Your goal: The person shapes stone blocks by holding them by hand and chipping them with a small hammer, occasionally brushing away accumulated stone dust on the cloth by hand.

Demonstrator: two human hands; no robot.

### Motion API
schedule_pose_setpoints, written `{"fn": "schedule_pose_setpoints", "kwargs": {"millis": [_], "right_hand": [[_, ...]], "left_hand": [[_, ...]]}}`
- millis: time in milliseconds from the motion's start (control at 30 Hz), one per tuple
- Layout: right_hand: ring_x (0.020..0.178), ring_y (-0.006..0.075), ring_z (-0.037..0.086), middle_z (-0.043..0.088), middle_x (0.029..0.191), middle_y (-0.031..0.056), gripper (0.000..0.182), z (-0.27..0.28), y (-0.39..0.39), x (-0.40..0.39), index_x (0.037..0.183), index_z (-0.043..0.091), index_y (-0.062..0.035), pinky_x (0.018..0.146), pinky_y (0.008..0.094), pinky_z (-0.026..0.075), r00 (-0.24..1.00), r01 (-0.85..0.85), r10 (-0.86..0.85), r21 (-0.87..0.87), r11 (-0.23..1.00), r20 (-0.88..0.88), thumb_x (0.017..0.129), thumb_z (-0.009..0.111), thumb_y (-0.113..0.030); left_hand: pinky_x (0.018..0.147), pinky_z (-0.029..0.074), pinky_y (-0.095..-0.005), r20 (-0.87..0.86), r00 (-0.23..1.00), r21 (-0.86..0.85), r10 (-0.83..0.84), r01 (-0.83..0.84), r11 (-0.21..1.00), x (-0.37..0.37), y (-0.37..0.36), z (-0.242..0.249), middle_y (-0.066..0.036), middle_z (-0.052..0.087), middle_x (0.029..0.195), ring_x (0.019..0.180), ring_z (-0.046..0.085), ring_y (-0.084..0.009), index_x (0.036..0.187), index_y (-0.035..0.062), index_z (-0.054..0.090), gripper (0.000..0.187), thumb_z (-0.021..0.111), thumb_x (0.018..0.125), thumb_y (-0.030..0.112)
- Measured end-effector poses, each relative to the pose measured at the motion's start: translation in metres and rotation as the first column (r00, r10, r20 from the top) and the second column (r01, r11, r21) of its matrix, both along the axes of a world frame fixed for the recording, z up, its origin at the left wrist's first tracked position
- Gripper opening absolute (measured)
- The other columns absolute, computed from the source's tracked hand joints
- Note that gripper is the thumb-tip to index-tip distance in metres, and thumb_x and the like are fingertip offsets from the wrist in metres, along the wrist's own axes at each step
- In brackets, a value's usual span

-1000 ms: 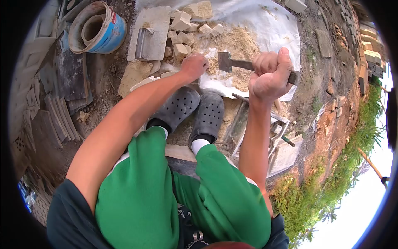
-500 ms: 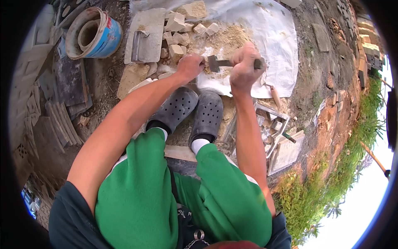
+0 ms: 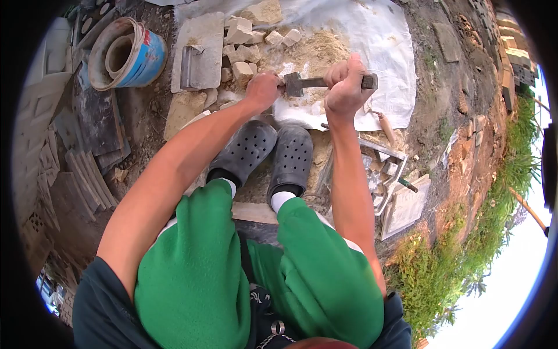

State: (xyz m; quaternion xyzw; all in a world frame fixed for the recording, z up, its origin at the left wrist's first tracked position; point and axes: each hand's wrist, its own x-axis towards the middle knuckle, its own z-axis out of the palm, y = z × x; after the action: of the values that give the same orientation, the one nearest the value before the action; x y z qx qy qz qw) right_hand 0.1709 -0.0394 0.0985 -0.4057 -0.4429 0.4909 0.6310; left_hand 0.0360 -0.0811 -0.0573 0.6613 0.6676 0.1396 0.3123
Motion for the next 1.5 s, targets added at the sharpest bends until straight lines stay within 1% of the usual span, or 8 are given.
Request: {"fn": "schedule_pose_setpoints", "kwargs": {"millis": [167, 467, 600, 900, 967, 1167, 1367, 1500], "right_hand": [[0.044, 0.0079, 0.032, 0.036, 0.049, -0.0012, 0.043, 0.031, 0.003, 0.006, 0.055, 0.037, -0.0052, 0.043, 0.0269, 0.025, 0.995, -0.010, 0.005, -0.048, 0.999, -0.095, 0.097, 0.042, -0.008], [0.041, 0.0076, 0.033, 0.034, 0.048, -0.0024, 0.044, -0.005, 0.014, -0.009, 0.054, 0.037, -0.0084, 0.039, 0.0267, 0.027, 0.940, -0.002, -0.047, 0.143, 0.990, 0.339, 0.098, 0.045, -0.009], [0.042, 0.0066, 0.035, 0.035, 0.048, -0.0023, 0.044, 0.052, 0.003, -0.012, 0.055, 0.036, -0.0084, 0.040, 0.0269, 0.027, 0.983, 0.046, -0.046, 0.004, 0.999, 0.176, 0.098, 0.047, -0.010], [0.041, 0.0083, 0.035, 0.038, 0.048, -0.0012, 0.043, 0.027, 0.013, -0.007, 0.055, 0.040, -0.0069, 0.040, 0.0282, 0.029, 0.975, 0.022, -0.030, 0.039, 0.999, 0.221, 0.096, 0.050, -0.012], [0.041, 0.0081, 0.035, 0.038, 0.047, -0.0010, 0.043, 0.048, 0.004, -0.009, 0.055, 0.041, -0.0065, 0.040, 0.0281, 0.028, 0.983, 0.037, -0.050, 0.072, 0.997, 0.179, 0.097, 0.050, -0.013], [0.040, 0.0076, 0.036, 0.040, 0.048, -0.0015, 0.044, -0.014, 0.011, -0.011, 0.055, 0.042, -0.0079, 0.040, 0.0265, 0.029, 0.949, -0.054, -0.012, 0.201, 0.978, 0.314, 0.099, 0.046, -0.011], [0.041, 0.0069, 0.033, 0.037, 0.048, -0.0023, 0.046, 0.052, -0.001, -0.006, 0.054, 0.038, -0.0089, 0.040, 0.0270, 0.028, 0.987, 0.023, -0.039, 0.104, 0.994, 0.157, 0.100, 0.045, -0.011], [0.049, 0.0051, 0.034, 0.038, 0.050, -0.0027, 0.040, -0.016, 0.002, -0.007, 0.060, 0.043, -0.0027, 0.044, 0.0300, 0.024, 0.954, -0.042, 0.008, 0.110, 0.993, 0.300, 0.097, 0.052, -0.013]], "left_hand": [[0.085, 0.050, -0.0448, 0.099, 0.992, -0.046, 0.081, -0.076, 0.996, 0.000, -0.001, 0.002, -0.017, 0.066, 0.095, 0.092, 0.064, -0.0345, 0.090, 0.0107, 0.076, 0.016, 0.068, 0.081, 0.021], [0.084, 0.049, -0.0434, 0.071, 0.997, -0.088, -0.020, 0.026, 0.996, -0.002, 0.002, 0.003, -0.016, 0.066, 0.096, 0.090, 0.063, -0.0343, 0.095, 0.0097, 0.075, 0.019, 0.067, 0.084, 0.022], [0.081, 0.049, -0.0437, 0.044, 0.998, -0.036, -0.034, 0.035, 0.999, -0.004, -0.002, -0.005, -0.016, 0.066, 0.094, 0.087, 0.064, -0.0351, 0.096, 0.0092, 0.075, 0.019, 0.066, 0.084, 0.020], [0.076, 0.051, -0.0458, 0.158, 0.987, -0.065, 0.021, -0.010, 0.998, -0.004, 0.000, -0.007, -0.020, 0.069, 0.087, 0.080, 0.066, -0.0365, 0.088, 0.0050, 0.073, 0.017, 0.065, 0.083, 0.019], [0.077, 0.052, -0.0443, 0.108, 0.994, 0.121, 0.022, -0.035, 0.992, -0.005, 0.001, -0.007, -0.019, 0.069, 0.090, 0.082, 0.067, -0.0355, 0.090, 0.0050, 0.073, 0.019, 0.068, 0.082, 0.021], [0.079, 0.052, -0.0434, 0.096, 0.995, -0.059, -0.026, 0.032, 0.998, -0.006, 0.006, 0.002, -0.019, 0.066, 0.093, 0.085, 0.065, -0.0357, 0.086, 0.0056, 0.074, 0.017, 0.068, 0.082, 0.021], [0.080, 0.052, -0.0434, 0.073, 0.996, 0.045, -0.049, 0.046, 0.998, -0.008, 0.004, -0.011, -0.020, 0.066, 0.095, 0.086, 0.065, -0.0372, 0.090, 0.0079, 0.075, 0.017, 0.065, 0.082, 0.018], [0.080, 0.052, -0.0438, 0.071, 0.997, 0.057, -0.041, 0.037, 0.998, -0.004, 0.006, -0.005, -0.022, 0.065, 0.096, 0.086, 0.065, -0.0379, 0.090, 0.0081, 0.075, 0.017, 0.063, 0.083, 0.017]]}}
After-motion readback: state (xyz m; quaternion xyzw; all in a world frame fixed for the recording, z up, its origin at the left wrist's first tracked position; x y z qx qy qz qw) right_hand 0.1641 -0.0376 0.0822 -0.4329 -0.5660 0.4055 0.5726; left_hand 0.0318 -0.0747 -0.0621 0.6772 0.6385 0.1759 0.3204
